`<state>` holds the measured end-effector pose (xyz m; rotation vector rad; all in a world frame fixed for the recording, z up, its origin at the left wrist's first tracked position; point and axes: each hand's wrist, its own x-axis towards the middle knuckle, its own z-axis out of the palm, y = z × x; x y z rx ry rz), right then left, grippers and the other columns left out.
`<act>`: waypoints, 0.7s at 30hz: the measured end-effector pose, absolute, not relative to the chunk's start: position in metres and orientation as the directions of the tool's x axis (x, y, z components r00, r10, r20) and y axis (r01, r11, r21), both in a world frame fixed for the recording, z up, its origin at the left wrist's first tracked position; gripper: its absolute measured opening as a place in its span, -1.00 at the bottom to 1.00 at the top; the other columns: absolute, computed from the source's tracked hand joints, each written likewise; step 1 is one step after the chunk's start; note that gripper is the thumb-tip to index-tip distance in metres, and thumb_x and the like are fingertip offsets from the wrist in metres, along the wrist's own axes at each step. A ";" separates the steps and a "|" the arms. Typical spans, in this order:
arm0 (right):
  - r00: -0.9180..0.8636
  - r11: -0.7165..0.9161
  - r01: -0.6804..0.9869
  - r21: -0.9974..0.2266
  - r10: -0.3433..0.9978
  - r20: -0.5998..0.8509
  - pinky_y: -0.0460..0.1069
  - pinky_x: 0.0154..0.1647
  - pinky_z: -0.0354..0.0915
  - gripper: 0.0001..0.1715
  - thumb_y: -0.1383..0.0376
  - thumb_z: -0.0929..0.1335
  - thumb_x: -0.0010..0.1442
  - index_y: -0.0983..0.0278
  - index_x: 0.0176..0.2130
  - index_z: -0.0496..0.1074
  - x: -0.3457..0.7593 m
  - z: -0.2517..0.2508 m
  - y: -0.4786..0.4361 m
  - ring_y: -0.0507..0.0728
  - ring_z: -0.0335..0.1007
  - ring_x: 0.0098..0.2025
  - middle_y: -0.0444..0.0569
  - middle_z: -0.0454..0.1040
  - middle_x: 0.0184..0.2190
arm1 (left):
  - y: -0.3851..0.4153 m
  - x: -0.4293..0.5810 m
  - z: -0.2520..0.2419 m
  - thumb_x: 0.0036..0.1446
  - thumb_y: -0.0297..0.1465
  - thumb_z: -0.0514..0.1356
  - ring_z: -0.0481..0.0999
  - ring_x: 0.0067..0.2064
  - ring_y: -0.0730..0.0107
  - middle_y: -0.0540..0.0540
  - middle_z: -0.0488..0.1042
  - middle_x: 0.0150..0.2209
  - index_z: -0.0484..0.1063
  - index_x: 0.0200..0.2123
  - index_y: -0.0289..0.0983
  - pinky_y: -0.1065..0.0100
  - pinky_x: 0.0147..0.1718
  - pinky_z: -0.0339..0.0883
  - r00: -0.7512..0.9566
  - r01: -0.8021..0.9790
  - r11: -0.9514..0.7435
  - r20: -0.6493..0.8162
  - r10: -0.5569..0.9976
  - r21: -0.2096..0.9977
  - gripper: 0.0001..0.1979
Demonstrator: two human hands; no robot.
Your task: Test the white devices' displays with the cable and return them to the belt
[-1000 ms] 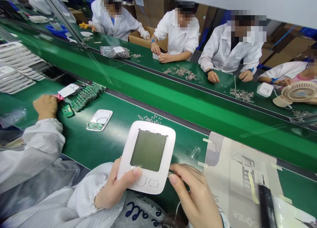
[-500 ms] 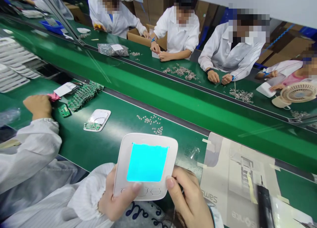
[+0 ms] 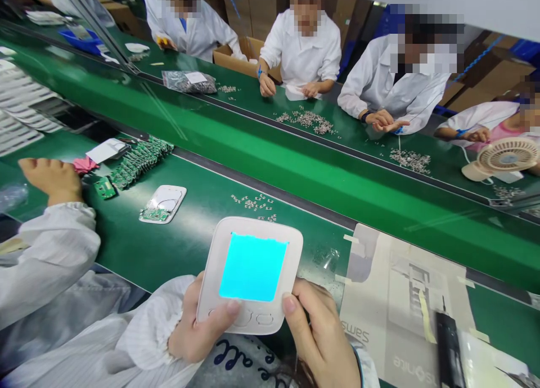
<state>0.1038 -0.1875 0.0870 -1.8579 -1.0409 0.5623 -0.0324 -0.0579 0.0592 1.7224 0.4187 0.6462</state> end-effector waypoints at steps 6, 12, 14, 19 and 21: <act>0.536 -0.235 0.441 -0.866 0.843 0.044 -0.10 -0.31 0.31 -0.63 0.11 0.19 0.35 0.14 -0.22 0.53 0.104 0.090 -0.185 0.10 0.41 -0.36 -0.09 0.52 -0.39 | -0.055 -0.030 0.059 0.23 -0.15 0.07 0.40 -0.54 0.30 -0.09 0.45 -0.60 0.51 -0.52 -0.24 0.30 -0.45 0.32 0.810 -0.046 -0.227 0.170 0.562 0.973 -0.59; 0.409 -0.191 0.491 -0.850 0.912 0.031 -0.12 -0.37 0.30 -0.68 0.17 0.18 0.37 0.14 -0.14 0.48 0.117 0.086 -0.186 0.08 0.43 -0.35 -0.10 0.52 -0.36 | -0.054 -0.031 0.056 0.14 -0.14 0.17 0.36 -0.53 0.32 -0.07 0.36 -0.61 0.44 -0.59 -0.25 0.33 -0.54 0.28 0.699 0.023 -0.214 0.137 0.702 0.977 -0.63; 0.327 -0.166 0.501 -0.849 0.945 0.008 -0.11 -0.31 0.32 -0.70 0.19 0.17 0.38 0.12 -0.03 0.41 0.123 0.080 -0.188 0.08 0.44 -0.31 -0.10 0.52 -0.31 | -0.047 -0.031 0.058 0.08 -0.20 0.24 0.35 -0.53 0.35 -0.05 0.37 -0.57 0.43 -0.58 -0.24 0.36 -0.57 0.26 0.664 -0.002 -0.231 0.174 0.727 0.973 -0.71; 0.225 -0.247 0.593 -0.766 0.965 -0.137 -0.05 -0.33 0.29 -0.69 0.17 0.13 0.39 0.03 0.08 0.24 0.131 0.068 -0.194 0.09 0.40 -0.38 -0.18 0.50 -0.39 | -0.008 -0.033 0.065 -0.07 -0.28 0.31 0.33 -0.61 0.42 -0.01 0.39 -0.63 0.34 -0.69 -0.24 0.39 -0.62 0.24 0.705 0.061 -0.133 0.052 0.707 0.989 -0.70; 0.226 -0.287 0.653 -0.701 0.957 -0.181 -0.05 -0.36 0.27 -0.71 0.16 0.13 0.39 -0.01 0.08 0.20 0.133 0.070 -0.198 0.09 0.38 -0.42 -0.23 0.48 -0.44 | 0.016 -0.032 0.064 -0.04 -0.21 0.27 0.34 -0.65 0.39 -0.02 0.40 -0.66 0.38 -0.66 -0.26 0.38 -0.67 0.21 0.601 0.094 -0.071 0.001 0.799 0.993 -0.69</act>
